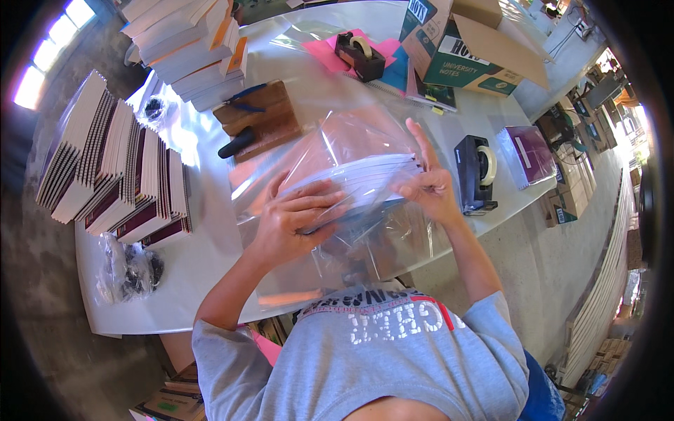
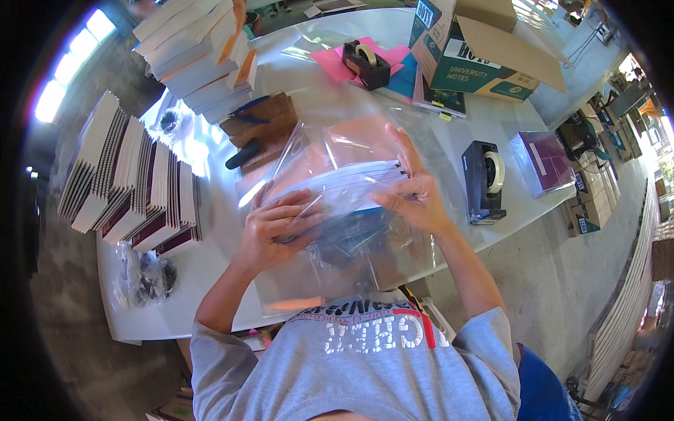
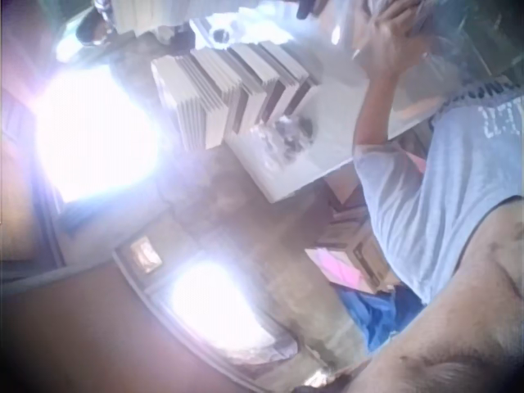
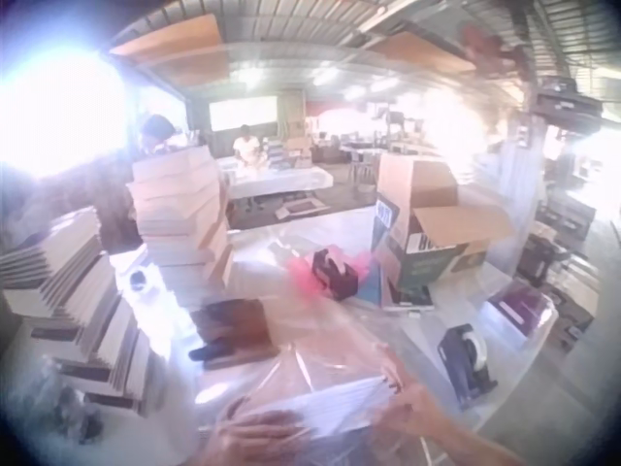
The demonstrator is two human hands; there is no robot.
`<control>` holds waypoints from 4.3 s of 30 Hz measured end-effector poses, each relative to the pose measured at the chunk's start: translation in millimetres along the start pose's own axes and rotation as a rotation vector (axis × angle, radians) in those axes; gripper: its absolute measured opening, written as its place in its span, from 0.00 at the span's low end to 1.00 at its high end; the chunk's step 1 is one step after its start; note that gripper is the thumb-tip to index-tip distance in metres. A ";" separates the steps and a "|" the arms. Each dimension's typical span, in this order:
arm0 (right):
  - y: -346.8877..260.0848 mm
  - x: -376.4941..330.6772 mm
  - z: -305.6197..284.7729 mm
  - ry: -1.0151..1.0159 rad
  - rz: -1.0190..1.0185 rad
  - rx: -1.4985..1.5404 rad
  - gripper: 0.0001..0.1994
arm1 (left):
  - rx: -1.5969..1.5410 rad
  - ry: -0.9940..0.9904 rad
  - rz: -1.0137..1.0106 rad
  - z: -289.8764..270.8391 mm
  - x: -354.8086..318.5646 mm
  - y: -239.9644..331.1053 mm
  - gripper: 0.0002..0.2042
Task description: The person places a stack of notebooks into a clear plastic sleeve, folds the plastic over, and secures it with tape using a dispenser.
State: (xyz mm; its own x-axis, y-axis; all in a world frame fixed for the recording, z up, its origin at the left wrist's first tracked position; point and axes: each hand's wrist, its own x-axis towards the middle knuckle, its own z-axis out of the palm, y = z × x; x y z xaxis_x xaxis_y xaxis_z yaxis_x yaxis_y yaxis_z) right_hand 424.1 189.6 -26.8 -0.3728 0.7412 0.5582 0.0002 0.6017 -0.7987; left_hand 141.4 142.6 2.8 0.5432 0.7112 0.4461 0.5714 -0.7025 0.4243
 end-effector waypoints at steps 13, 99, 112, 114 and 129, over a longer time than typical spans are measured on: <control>-15.7 14.7 -6.3 -0.116 0.215 0.061 0.12 | -0.058 0.071 -0.167 3.3 4.0 11.0 0.11; 64.4 -181.7 -173.3 0.844 1.025 0.318 0.17 | 0.681 0.537 -0.329 64.3 -18.0 40.8 0.21; 23.5 -230.2 -115.3 0.823 0.430 -1.239 0.07 | 0.645 0.556 -0.286 66.3 -19.5 34.8 0.22; -9.3 -179.6 -83.9 0.734 0.283 -1.229 0.06 | 0.639 0.541 -0.278 66.7 -27.2 31.0 0.23; -23.4 -41.4 147.4 0.682 0.696 0.321 0.13 | 0.488 0.617 -0.207 73.4 -31.1 21.9 0.25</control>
State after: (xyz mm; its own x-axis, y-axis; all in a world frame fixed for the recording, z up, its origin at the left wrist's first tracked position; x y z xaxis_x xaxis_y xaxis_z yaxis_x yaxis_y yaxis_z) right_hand 302.8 101.0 -64.2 0.2221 0.9672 -0.1231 -0.2704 -0.0602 -0.9609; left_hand 182.2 106.9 -59.6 0.0417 0.5840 0.8107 0.9042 -0.3673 0.2180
